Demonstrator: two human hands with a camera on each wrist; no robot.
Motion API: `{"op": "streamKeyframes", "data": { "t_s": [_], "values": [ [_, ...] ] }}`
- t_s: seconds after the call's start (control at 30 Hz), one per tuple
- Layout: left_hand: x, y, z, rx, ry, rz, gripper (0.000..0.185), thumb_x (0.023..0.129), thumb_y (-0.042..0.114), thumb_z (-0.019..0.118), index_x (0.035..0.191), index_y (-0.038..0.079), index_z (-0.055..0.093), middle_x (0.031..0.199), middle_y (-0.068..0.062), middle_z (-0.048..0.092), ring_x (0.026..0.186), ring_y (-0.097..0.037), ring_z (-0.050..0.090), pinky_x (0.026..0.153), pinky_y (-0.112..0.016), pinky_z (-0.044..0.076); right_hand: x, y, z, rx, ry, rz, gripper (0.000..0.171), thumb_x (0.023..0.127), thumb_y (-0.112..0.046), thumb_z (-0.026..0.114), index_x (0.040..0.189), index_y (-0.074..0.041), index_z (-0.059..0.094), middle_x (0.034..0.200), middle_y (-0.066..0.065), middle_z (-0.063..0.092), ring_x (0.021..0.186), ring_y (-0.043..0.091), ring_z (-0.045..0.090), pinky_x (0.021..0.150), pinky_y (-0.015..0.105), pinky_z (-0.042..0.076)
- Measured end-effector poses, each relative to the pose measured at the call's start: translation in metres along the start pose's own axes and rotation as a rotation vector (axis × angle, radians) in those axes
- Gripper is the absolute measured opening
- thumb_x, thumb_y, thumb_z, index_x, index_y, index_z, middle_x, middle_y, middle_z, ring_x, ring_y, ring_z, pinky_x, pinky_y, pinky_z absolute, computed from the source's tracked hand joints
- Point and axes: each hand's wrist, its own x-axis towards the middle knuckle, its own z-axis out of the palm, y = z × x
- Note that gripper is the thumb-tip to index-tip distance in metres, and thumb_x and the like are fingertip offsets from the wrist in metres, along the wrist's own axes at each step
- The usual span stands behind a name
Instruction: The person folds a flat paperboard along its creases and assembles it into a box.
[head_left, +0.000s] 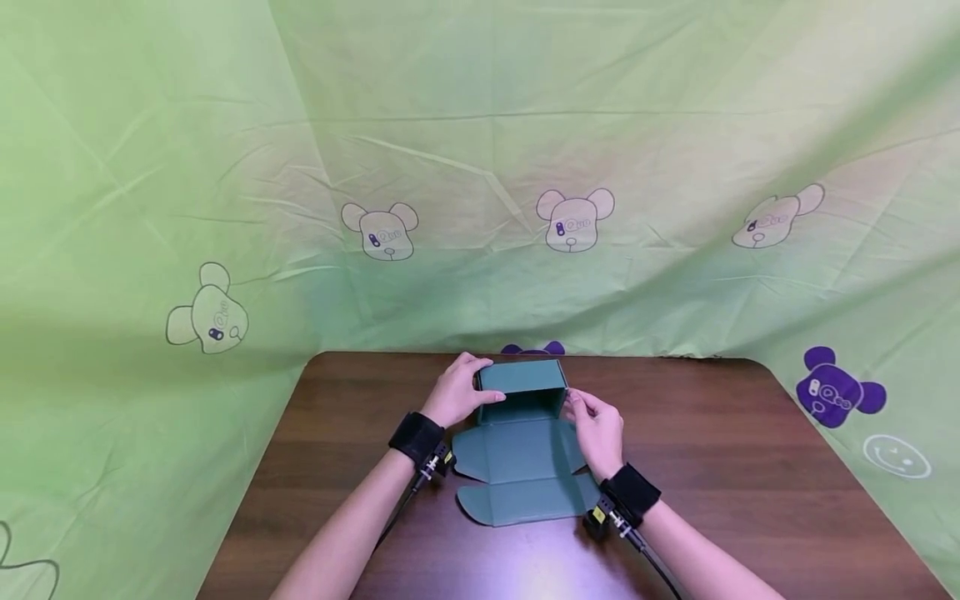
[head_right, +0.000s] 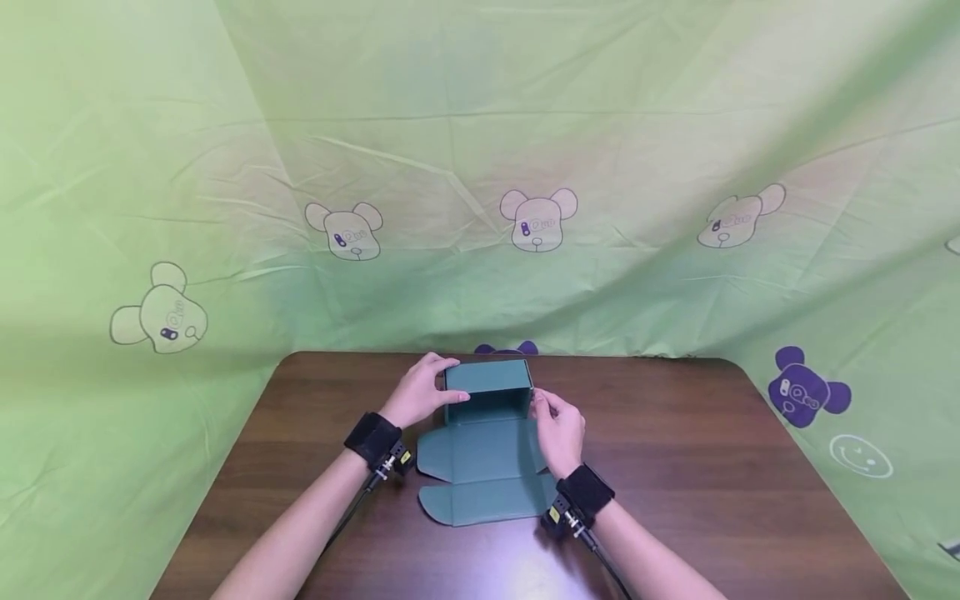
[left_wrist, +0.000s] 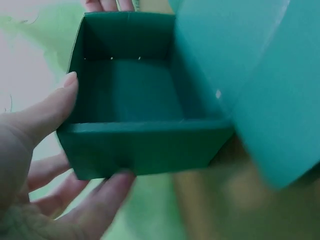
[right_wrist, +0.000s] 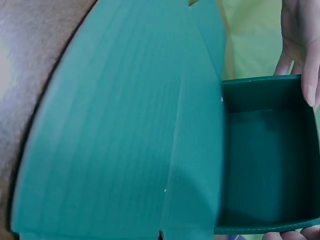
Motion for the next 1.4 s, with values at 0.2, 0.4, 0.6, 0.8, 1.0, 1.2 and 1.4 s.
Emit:
{"op": "streamKeyframes", "data": {
  "t_s": [0.2, 0.4, 0.6, 0.8, 1.0, 1.2, 1.4],
  "values": [
    [0.023, 0.031, 0.011, 0.383, -0.036, 0.138, 0.069, 0.085, 0.054, 0.072, 0.141, 0.017, 0.056, 0.131, -0.009, 0.063, 0.116, -0.027, 0.061, 0.101, -0.046, 0.045, -0.003, -0.006, 0.007, -0.062, 0.027, 0.029, 0.027, 0.101, -0.023, 0.057, 0.114, -0.005, 0.074, 0.101, 0.017, 0.076, 0.091, 0.032, 0.074, 0.070, 0.019, 0.057],
    [0.044, 0.062, 0.031, 0.583, -0.143, 0.225, 0.071, 0.081, 0.058, 0.073, 0.142, 0.026, 0.055, 0.136, -0.006, 0.061, 0.122, -0.025, 0.060, 0.101, -0.046, 0.046, -0.015, -0.012, 0.024, 0.028, 0.002, 0.118, 0.028, 0.102, -0.019, 0.052, 0.114, -0.005, 0.073, 0.107, 0.017, 0.074, 0.093, 0.034, 0.073, 0.068, 0.025, 0.059],
    [0.052, 0.073, 0.028, 0.614, -0.163, 0.217, 0.048, 0.082, 0.054, 0.075, 0.122, 0.026, 0.070, 0.122, -0.004, 0.066, 0.110, -0.024, 0.064, 0.092, -0.044, 0.050, -0.041, -0.028, 0.040, 0.238, -0.042, 0.259, 0.030, 0.106, -0.015, 0.040, 0.132, -0.001, 0.045, 0.123, 0.023, 0.055, 0.091, 0.032, 0.067, 0.067, 0.033, 0.060],
    [0.059, 0.093, 0.008, 0.440, 0.006, 0.203, 0.043, 0.088, 0.054, 0.068, 0.120, 0.024, 0.070, 0.119, -0.007, 0.062, 0.107, -0.024, 0.062, 0.089, -0.041, 0.052, -0.050, -0.041, 0.047, 0.338, -0.299, 0.363, 0.032, 0.103, -0.010, 0.036, 0.124, 0.009, 0.051, 0.108, 0.026, 0.067, 0.077, 0.023, 0.070, 0.067, 0.034, 0.060],
    [0.054, 0.107, -0.001, 0.262, 0.180, 0.162, 0.041, 0.092, 0.055, 0.062, 0.123, 0.029, 0.069, 0.126, -0.004, 0.055, 0.110, -0.022, 0.059, 0.082, -0.041, 0.055, -0.032, -0.039, 0.040, 0.445, -0.401, 0.545, 0.052, 0.106, -0.028, 0.032, 0.133, 0.015, 0.046, 0.123, 0.033, 0.062, 0.098, 0.035, 0.072, 0.084, 0.039, 0.059],
    [0.040, 0.093, -0.001, 0.198, 0.334, 0.077, 0.042, 0.095, 0.055, 0.058, 0.125, 0.028, 0.069, 0.135, 0.001, 0.059, 0.115, -0.025, 0.062, 0.085, -0.043, 0.055, -0.010, -0.035, 0.021, 0.602, -0.337, 0.603, 0.054, 0.106, -0.016, 0.036, 0.147, 0.018, 0.025, 0.143, 0.041, 0.039, 0.112, 0.035, 0.065, 0.102, 0.037, 0.050],
    [0.014, 0.062, 0.009, 0.146, 0.333, 0.011, 0.043, 0.098, 0.043, 0.058, 0.131, 0.019, 0.066, 0.111, -0.006, 0.071, 0.096, -0.028, 0.069, 0.075, -0.045, 0.055, 0.003, -0.028, 0.001, 0.340, -0.152, 0.476, 0.056, 0.094, 0.002, 0.051, 0.147, 0.011, 0.032, 0.123, 0.024, 0.056, 0.079, 0.009, 0.063, 0.073, 0.026, 0.056]
  ]
}}
